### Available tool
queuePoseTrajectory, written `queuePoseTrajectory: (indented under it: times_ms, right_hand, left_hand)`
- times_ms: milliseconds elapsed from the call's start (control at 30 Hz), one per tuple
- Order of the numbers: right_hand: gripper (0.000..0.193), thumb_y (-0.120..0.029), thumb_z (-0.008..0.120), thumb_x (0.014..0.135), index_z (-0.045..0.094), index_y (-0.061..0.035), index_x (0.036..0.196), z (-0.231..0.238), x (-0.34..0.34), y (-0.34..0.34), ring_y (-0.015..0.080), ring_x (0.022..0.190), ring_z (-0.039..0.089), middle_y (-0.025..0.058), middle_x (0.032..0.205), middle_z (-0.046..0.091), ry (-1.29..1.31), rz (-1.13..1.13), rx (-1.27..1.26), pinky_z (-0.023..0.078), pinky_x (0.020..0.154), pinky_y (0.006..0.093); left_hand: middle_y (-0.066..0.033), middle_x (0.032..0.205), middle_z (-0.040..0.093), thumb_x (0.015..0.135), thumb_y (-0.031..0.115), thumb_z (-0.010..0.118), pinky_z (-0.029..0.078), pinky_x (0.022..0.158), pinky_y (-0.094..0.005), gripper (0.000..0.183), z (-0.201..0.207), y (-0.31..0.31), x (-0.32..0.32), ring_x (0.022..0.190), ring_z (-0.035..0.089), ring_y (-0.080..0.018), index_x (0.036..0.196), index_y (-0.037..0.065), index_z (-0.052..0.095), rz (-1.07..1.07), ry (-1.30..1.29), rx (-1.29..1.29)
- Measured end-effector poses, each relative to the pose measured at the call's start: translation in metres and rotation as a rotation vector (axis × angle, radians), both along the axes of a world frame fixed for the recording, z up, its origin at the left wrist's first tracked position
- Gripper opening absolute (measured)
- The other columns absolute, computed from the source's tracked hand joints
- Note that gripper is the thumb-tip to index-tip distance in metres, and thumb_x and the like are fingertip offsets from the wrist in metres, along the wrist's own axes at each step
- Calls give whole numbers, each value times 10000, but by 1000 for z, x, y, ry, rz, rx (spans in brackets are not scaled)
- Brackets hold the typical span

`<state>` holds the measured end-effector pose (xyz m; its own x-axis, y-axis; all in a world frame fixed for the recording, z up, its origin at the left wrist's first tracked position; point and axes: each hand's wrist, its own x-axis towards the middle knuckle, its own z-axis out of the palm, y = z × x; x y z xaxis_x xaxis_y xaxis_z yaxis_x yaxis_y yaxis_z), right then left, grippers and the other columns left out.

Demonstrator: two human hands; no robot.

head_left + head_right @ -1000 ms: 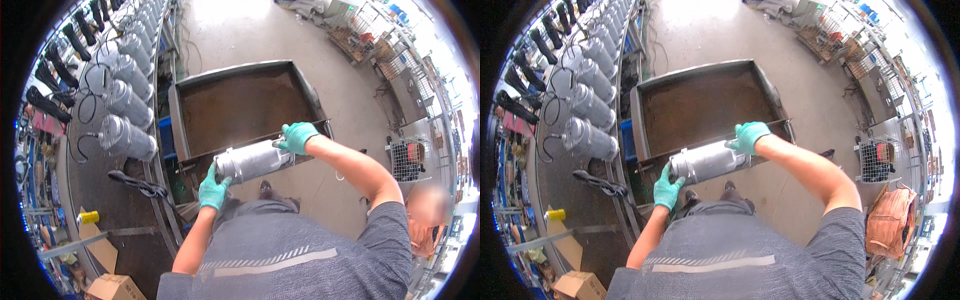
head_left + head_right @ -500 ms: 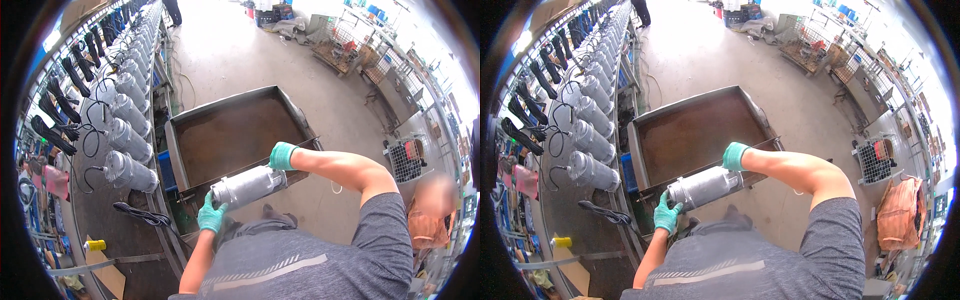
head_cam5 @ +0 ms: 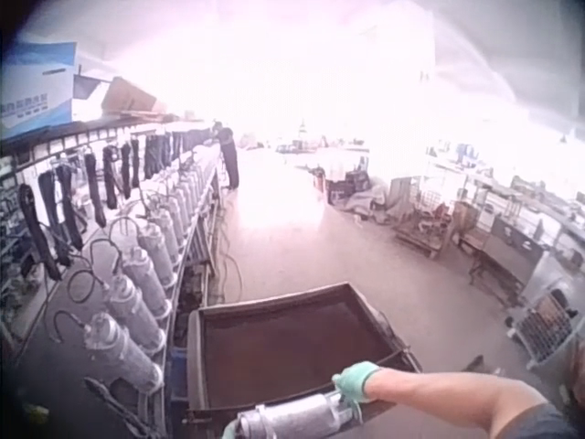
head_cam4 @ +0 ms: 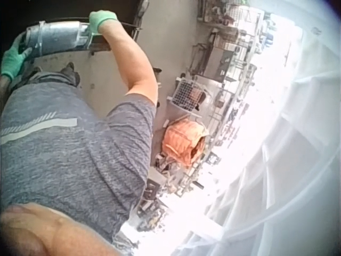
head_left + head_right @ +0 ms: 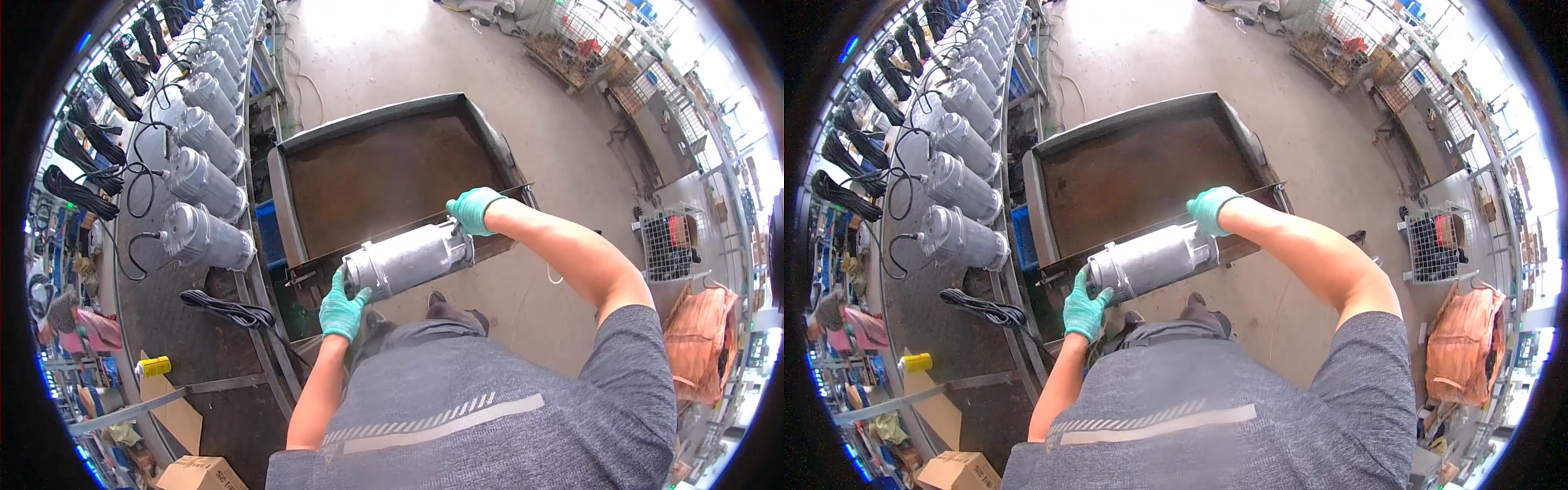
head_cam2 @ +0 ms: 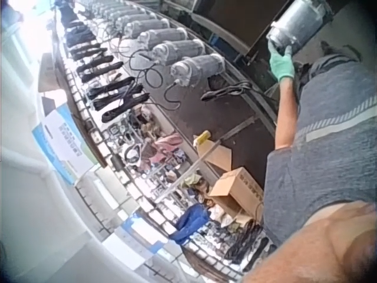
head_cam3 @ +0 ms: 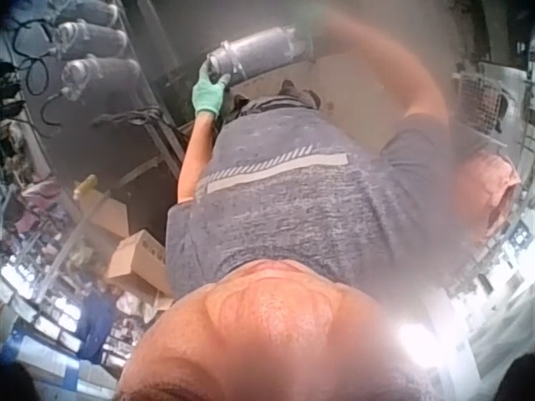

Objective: The person picks up a metal housing with attached cables and immerses it into a tank of water to check for leaks. The person rotates the housing underwater while observing for bubbles, then removes it and places it back onto an assembly line conveyor.

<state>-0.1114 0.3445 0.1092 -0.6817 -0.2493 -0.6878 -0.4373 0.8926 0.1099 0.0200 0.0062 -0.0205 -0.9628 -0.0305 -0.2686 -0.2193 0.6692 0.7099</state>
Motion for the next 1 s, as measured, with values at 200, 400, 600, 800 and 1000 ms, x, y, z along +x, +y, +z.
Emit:
queuePoseTrajectory:
  times_ms: [200,400,600,800,1000]
  right_hand:
    - [430,-118,628,917,644,-181,1342,15,11,9,352,965,742,130,1043,770,-10,169,-243,584,839,464]
    - [229,-154,641,932,760,-140,1127,-5,7,17,356,1013,722,125,1110,738,-28,401,-205,575,880,451]
    - [246,-277,645,964,767,-75,1034,23,13,8,382,1002,722,149,1107,743,37,-22,-302,573,884,481]
    - [268,-170,717,897,762,-67,1141,11,6,4,364,1034,738,180,1107,767,-6,24,22,587,879,441]
    - [304,-206,650,938,625,-14,1172,-21,8,33,402,976,731,220,1024,750,84,38,-323,589,804,467]
  left_hand:
    - [-151,1226,745,843,302,859,565,930,-431,839,13,3,4,1065,740,-321,1562,239,431,2,-10,7]
    - [-168,1253,731,838,320,862,562,937,-442,854,11,2,2,1072,736,-337,1567,236,424,1,-27,-38]
    - [-166,1248,733,846,304,855,558,944,-438,847,10,1,3,1081,733,-340,1570,233,422,4,-27,-6]
    - [-161,1234,740,853,272,851,559,943,-429,837,13,5,0,1080,733,-335,1570,224,423,-3,-17,-4]
    - [-157,1226,744,853,271,851,558,942,-431,843,9,6,0,1076,734,-334,1573,223,416,-8,-9,15]
